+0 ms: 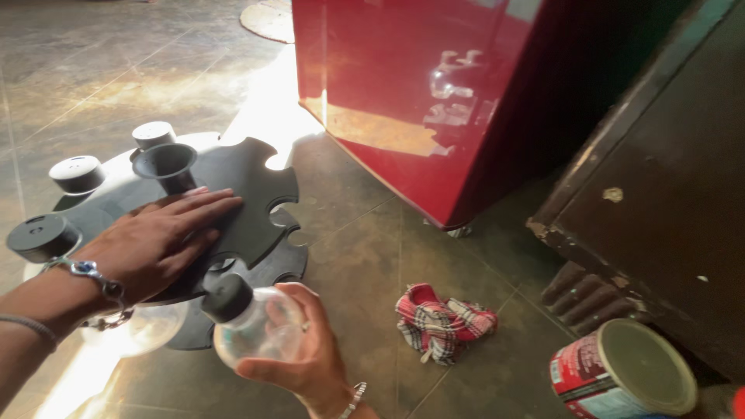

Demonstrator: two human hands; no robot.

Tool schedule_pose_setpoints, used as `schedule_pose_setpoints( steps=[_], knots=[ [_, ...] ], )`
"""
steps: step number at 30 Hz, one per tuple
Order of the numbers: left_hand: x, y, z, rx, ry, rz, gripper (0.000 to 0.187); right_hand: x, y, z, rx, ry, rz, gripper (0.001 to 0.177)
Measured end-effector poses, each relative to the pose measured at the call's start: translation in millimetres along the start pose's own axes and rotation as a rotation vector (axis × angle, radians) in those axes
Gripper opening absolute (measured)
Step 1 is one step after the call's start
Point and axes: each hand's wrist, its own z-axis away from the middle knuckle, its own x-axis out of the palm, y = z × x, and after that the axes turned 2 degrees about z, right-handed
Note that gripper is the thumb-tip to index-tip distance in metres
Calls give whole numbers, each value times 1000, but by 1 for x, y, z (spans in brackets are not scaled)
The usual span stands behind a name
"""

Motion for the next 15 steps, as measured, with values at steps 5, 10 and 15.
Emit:
schedule_pose_setpoints(
  steps=[5,10,15],
  knots=[
    [5,-6,-2,2,-17,100,62,20,-24,-2,96,32,-55,109],
    [3,-1,0,-82,-87,158,78,36,-29,-20,70,93,27,103],
    [3,-1,1,-102,-134,69,92,39,-39,-22,122,96,137,104]
  ],
)
